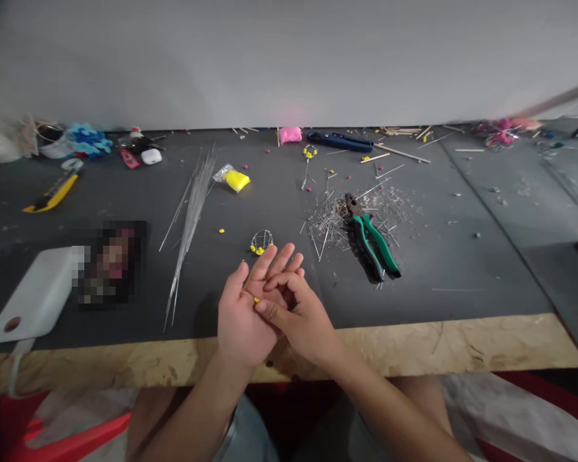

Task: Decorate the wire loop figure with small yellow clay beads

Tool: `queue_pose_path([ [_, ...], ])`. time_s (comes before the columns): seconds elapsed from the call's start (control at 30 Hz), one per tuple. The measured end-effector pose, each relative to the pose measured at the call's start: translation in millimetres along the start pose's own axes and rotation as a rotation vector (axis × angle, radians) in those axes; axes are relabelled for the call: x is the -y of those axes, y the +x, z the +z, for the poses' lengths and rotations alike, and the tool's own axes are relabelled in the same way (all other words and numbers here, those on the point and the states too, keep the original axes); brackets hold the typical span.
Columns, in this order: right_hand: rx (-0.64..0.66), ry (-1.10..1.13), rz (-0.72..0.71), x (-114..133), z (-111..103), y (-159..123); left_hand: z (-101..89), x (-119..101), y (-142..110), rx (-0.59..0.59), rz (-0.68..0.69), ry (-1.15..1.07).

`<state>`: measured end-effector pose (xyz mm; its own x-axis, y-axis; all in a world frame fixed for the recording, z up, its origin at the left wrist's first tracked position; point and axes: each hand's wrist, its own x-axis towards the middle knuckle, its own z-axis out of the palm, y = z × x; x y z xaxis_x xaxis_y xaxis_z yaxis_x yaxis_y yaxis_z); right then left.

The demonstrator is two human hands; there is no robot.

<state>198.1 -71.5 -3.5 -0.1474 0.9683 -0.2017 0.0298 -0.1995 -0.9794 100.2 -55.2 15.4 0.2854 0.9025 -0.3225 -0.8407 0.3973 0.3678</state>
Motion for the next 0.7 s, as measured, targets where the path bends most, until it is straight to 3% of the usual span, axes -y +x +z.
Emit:
queue_pose_path([
  [0.23,0.03,0.047,0.009,1.7,1.0,-0.4,-0.9,-0.9,0.0,0.011,-0.019,-0.038],
  [0.47,0.003,0.107,0.041,3.5,-0.1,-0.4,-0.4,2.6,-3.5,0.081,0.011,0.092],
  [0.7,0.068,0.223,0.051,-2.8,-2.3,1.9,-4.5,2.6,-5.0,0.114,0.025,0.142],
])
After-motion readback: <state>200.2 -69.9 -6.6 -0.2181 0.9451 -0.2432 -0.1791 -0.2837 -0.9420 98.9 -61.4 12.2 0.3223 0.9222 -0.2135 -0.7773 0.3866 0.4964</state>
